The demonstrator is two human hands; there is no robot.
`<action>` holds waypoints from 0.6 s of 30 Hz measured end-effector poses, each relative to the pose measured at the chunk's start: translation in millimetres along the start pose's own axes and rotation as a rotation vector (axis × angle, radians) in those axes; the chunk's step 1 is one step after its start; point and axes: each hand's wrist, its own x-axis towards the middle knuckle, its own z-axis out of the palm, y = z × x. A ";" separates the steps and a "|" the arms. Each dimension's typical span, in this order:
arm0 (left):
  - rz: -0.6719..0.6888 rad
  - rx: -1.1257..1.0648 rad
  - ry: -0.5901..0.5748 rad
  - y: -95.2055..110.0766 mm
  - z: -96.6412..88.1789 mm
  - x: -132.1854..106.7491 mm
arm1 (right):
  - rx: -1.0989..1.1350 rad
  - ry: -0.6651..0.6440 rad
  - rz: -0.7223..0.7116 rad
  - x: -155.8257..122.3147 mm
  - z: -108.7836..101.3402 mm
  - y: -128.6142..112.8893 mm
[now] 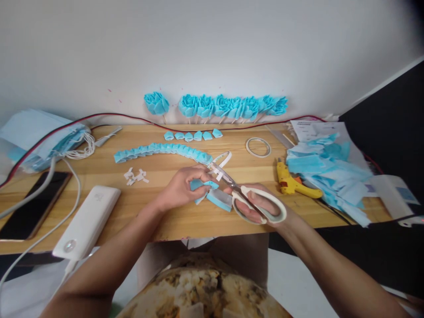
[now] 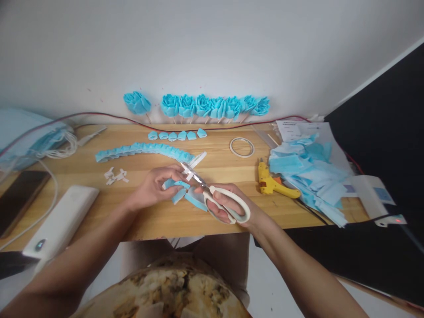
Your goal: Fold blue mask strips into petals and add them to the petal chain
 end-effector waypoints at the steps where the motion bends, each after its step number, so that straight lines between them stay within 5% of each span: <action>1: -0.009 -0.001 0.004 -0.1 0.0 -0.2 | 0.000 0.001 0.005 -0.3 0.6 0.3; 18: -0.102 0.014 0.072 0.7 0.3 0.4 | -0.060 -0.064 0.097 -4.7 17.0 -8.2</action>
